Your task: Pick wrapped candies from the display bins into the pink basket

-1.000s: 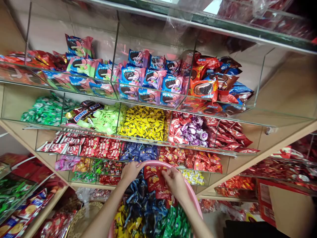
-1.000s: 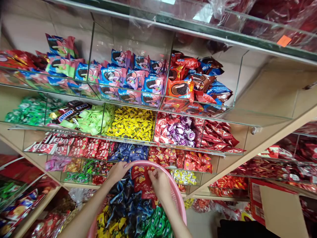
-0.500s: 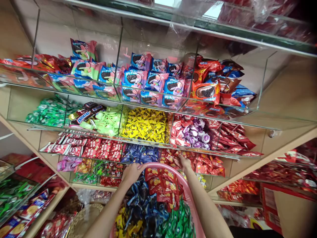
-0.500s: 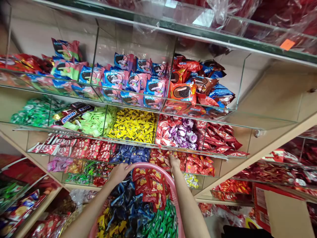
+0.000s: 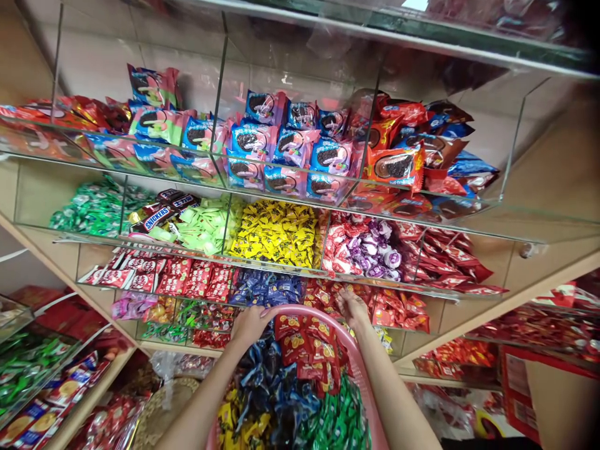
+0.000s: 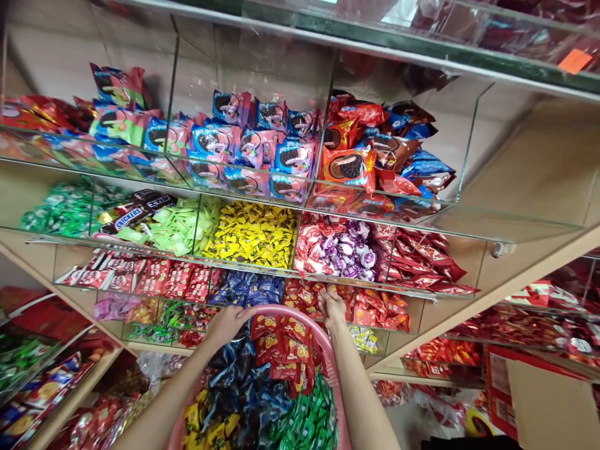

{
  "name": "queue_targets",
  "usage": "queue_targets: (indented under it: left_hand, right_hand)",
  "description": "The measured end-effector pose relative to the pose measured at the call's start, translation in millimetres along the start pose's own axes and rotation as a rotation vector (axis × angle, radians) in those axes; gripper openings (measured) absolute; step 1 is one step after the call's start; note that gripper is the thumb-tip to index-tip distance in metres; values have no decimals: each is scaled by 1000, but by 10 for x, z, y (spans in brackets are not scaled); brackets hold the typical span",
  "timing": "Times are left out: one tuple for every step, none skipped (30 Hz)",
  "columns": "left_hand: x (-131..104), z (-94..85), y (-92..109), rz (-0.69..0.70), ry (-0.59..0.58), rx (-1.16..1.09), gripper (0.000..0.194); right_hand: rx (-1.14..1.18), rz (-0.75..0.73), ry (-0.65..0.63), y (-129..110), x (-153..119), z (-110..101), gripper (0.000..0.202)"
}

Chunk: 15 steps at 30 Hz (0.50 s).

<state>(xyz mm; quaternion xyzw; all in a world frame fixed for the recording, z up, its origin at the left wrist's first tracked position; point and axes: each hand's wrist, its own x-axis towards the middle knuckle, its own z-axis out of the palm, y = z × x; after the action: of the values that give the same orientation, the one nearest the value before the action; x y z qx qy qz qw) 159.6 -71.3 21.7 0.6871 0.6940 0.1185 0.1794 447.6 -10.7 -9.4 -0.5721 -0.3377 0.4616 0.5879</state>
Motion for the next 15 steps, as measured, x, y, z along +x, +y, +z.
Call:
queue_targets:
  left_hand:
    - [2, 3, -1, 2, 0, 1, 65]
    - [4, 6, -3, 4, -2, 1, 65]
    - [6, 8, -5, 6, -2, 1, 66]
    - [7, 10, -8, 7, -2, 0, 66]
    - [8, 10, -10, 10, 0, -1, 66]
    - [9, 9, -12, 14, 4, -1, 66]
    - [9, 8, -13, 18, 7, -3, 66]
    - [7, 6, -12, 22, 8, -5, 66]
    - [5, 3, -10, 21, 6, -6, 66]
    - [2, -1, -6, 18, 3, -7, 66]
    - [-1, -4, -1, 10, -1, -8, 66]
    - [-5, -9, 4, 2, -6, -9, 65]
    - [-9, -12, 9, -5, -10, -11, 65]
    - [-12, -16, 13, -9, -13, -13, 64]
    - [-15, -18, 15, -11, -16, -16, 64]
  right_hand:
    - [0, -19, 28, -28, -47, -14, 28]
    - [-18, -46, 47, -61, -99, -35, 33]
    - [-71, -91, 42, -100, -154, -63, 38]
    - [-159, -155, 27, -145, -213, -97, 43]
    - [-279, -231, 5, -194, -275, -135, 45]
    - [-411, -312, -20, -247, -337, -176, 46]
    - [-536, -387, -40, -302, -399, -216, 46]
    - [-632, -446, -53, -356, -459, -253, 45]
    - [-688, -485, -62, -408, -515, -285, 44]
    - [-723, -514, -73, -458, -568, -311, 42]
    - [-748, -541, -85, -504, -617, -331, 40]
    - [-770, -567, -98, -547, -661, -345, 37]
    - [-792, -587, -113, -588, -702, -353, 35]
    - [-806, -598, -128, -627, -739, -356, 32]
    - [-809, -598, -139, -664, -772, -354, 30]
